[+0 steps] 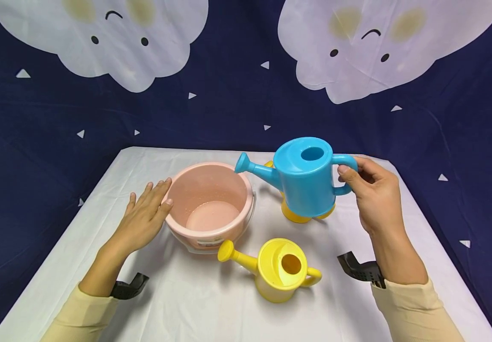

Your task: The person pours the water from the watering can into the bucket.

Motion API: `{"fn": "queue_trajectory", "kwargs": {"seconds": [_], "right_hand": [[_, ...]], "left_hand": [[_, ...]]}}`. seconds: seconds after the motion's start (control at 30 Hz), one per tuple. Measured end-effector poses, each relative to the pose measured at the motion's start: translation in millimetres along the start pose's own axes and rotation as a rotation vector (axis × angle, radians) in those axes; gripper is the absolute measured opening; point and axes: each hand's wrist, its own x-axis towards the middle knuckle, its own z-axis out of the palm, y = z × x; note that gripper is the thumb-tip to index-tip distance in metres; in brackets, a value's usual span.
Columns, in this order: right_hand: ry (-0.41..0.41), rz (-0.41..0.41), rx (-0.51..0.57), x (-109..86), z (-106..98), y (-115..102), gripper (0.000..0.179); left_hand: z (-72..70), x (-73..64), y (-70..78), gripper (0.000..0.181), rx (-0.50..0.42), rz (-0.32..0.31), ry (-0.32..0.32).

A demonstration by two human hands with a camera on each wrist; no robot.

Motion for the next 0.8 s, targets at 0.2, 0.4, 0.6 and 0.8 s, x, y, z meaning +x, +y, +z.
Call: {"fn": "queue_trajectory", "kwargs": {"seconds": [0.2, 0.4, 0.6, 0.8], "right_hand": [[-0.023, 0.007, 0.056, -6.6, -6, 6, 0.017], [-0.013, 0.025, 0.115, -11.0, -8, 13, 0.013], [-0.033, 0.045, 0.128, -16.5, -12, 16, 0.013], [-0.061, 0.037, 0.157, -21.8, -18, 22, 0.014]], "left_hand": [[-0.3, 0.3, 0.1, 0.06, 0.001, 0.002, -0.001], [-0.8, 0.2, -0.1, 0.059, -0.002, 0.002, 0.002], [-1.1, 0.1, -0.5, 0.059, -0.004, 0.004, 0.006], [-1.4, 0.3, -0.3, 0.059, -0.002, 0.001, 0.003]]}}
